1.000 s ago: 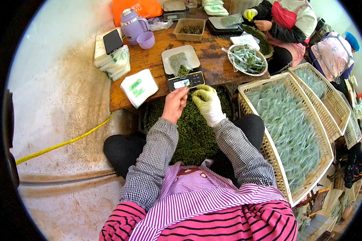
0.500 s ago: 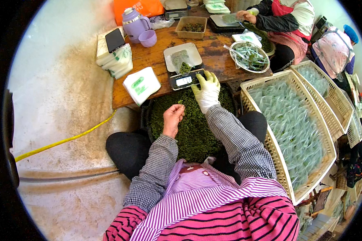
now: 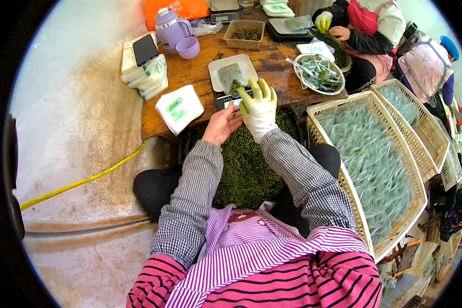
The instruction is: The person scoops green tea leaves from a large bin into small plastic bags, weighs each bag on a digital scale, and places the filled bags into a basket. The process is repeated continuously throughout the clip.
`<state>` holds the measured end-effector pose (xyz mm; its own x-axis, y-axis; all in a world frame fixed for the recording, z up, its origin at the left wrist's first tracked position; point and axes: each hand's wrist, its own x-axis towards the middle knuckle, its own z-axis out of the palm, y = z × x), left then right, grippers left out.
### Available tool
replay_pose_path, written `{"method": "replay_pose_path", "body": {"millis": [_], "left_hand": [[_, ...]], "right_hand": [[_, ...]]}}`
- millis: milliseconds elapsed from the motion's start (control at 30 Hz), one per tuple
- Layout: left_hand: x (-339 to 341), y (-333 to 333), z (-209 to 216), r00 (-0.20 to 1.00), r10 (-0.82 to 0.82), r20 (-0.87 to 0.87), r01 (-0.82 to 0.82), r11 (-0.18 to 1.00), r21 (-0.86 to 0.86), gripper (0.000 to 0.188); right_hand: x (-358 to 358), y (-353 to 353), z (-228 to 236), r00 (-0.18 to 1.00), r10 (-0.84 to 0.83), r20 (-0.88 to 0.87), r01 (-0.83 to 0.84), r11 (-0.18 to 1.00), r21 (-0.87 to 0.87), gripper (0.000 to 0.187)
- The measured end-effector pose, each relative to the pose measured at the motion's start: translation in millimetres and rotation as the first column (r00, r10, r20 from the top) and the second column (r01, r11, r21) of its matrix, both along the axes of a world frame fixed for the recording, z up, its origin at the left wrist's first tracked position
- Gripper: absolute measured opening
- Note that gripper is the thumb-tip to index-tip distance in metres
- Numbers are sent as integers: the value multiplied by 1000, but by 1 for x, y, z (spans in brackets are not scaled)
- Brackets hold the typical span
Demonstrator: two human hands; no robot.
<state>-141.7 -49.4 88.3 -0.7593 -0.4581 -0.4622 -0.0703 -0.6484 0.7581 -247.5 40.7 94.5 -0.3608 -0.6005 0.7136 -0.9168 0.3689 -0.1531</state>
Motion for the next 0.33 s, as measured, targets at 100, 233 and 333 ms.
{"method": "replay_pose_path", "body": {"millis": [100,233,333], "left_hand": [[-31,-11,3,983,106,-148,-71,972,226,40],[-57,-13,0,956,245,-162,-190,937,294,39],[-66,-12,-2,956,282,-86,-251,931,266,40]], "right_hand": [[-12,-20,8,996,-59,-72,68,990,127,37],[-24,-32,3,989,-144,-21,144,946,290,36],[-30,-32,-4,985,-149,81,117,943,310,35]]}}
